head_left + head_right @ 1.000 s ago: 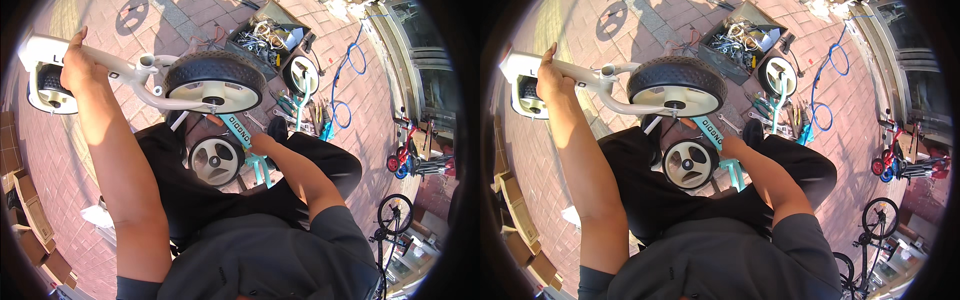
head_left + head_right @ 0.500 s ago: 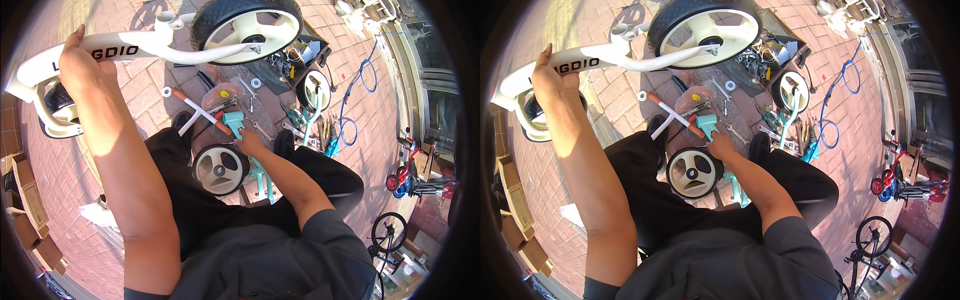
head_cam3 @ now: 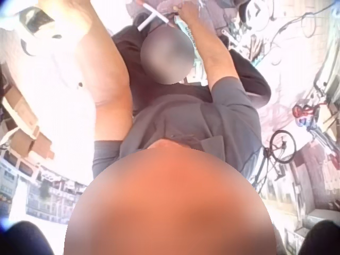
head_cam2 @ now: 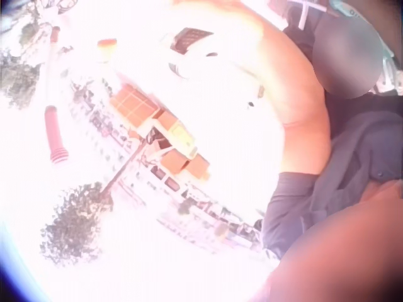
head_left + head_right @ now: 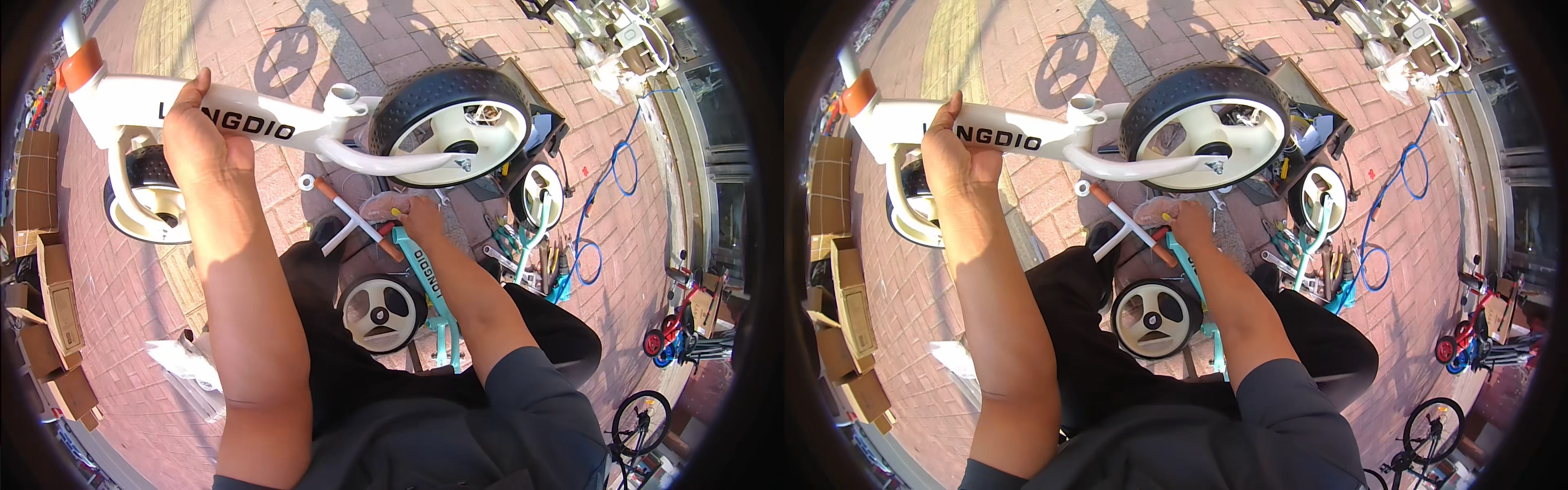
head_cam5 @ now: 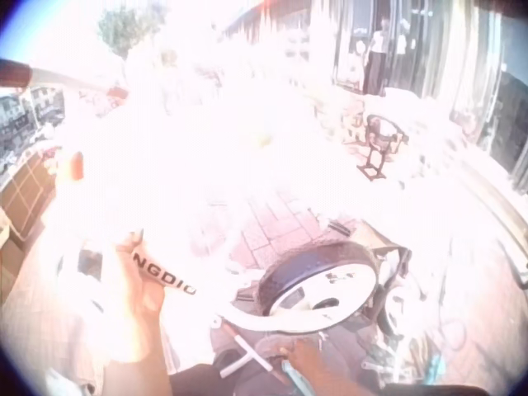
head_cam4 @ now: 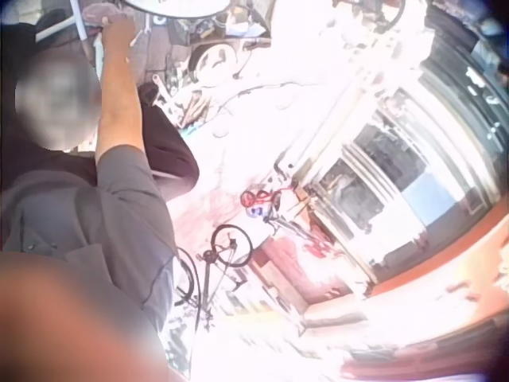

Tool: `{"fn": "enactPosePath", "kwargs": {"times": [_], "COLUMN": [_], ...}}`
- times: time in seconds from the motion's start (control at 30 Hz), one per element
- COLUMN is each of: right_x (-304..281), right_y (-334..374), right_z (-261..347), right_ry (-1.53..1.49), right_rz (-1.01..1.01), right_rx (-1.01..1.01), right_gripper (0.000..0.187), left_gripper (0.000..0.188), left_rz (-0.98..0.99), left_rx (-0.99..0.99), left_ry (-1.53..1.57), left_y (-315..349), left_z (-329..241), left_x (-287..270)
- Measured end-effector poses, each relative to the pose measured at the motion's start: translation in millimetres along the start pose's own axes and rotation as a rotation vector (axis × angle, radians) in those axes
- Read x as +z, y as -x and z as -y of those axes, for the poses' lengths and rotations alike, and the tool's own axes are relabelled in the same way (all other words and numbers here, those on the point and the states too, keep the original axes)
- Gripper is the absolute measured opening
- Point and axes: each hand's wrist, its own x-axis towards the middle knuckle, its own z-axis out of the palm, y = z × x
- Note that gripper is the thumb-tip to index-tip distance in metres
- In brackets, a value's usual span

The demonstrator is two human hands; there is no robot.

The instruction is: The person assembles a white scooter by attaching wheels to the frame, inserting the handlebar stem, and securing the handlebars with bolts. They use a wrench to tighten the bolts and ensure the components are firmly attached.

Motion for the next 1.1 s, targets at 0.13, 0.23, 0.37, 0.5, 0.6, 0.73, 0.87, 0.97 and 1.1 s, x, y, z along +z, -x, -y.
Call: {"fn": "enactPosePath", "kwargs": {"times": [0.13,0.23,0.37,0.5,0.6,0.73,0.87,0.97,1.1], "right_x": [-24.2,-57.9,-129.3,-200.4,-209.2,-165.3,-111.4,-75.9,-47.4], "right_y": [38.6,77.1,117.4,150.5,167.1,168.6,156.3,151.0,154.0], "right_z": [25.6,46.4,65.0,54.3,32.7,-3.5,-31.1,-37.6,-40.5], "right_ry": [0.038,0.009,0.02,-0.016,0.016,0.053,-0.157,-0.401,-0.317], "right_rz": [-0.195,-0.134,0.257,0.365,0.312,0.201,0.165,0.241,0.478], "right_rx": [-0.337,-0.516,-0.439,-0.338,-0.221,-0.066,0.001,0.175,0.023], "right_gripper": [0.032,0.029,0.029,0.034,0.036,0.037,0.042,0.048,0.045], "left_gripper": [0.01,0.01,0.03,0.036,0.039,0.047,0.043,0.04,0.049], "left_rz": [0.032,0.035,0.003,-0.002,-0.034,-0.073,-0.095,-0.104,-0.008], "left_rx": [0.001,0.001,0.028,0.039,0.053,0.085,0.114,0.13,0.161], "left_ry": [0.018,0.014,-0.006,-0.022,-0.021,-0.001,0.052,0.061,0.023], "left_y": [0.7,1.7,1.0,-0.3,-3.5,-2.7,-9.3,-19.1,-30.1], "left_z": [-1.9,-3.2,-3.4,-6.9,-15.6,-25.9,-31.5,-31.1,-28.8], "left_x": [0.5,-0.1,-1.9,-11.9,-16.9,-25.9,-31.5,-35.4,-38.2]}}
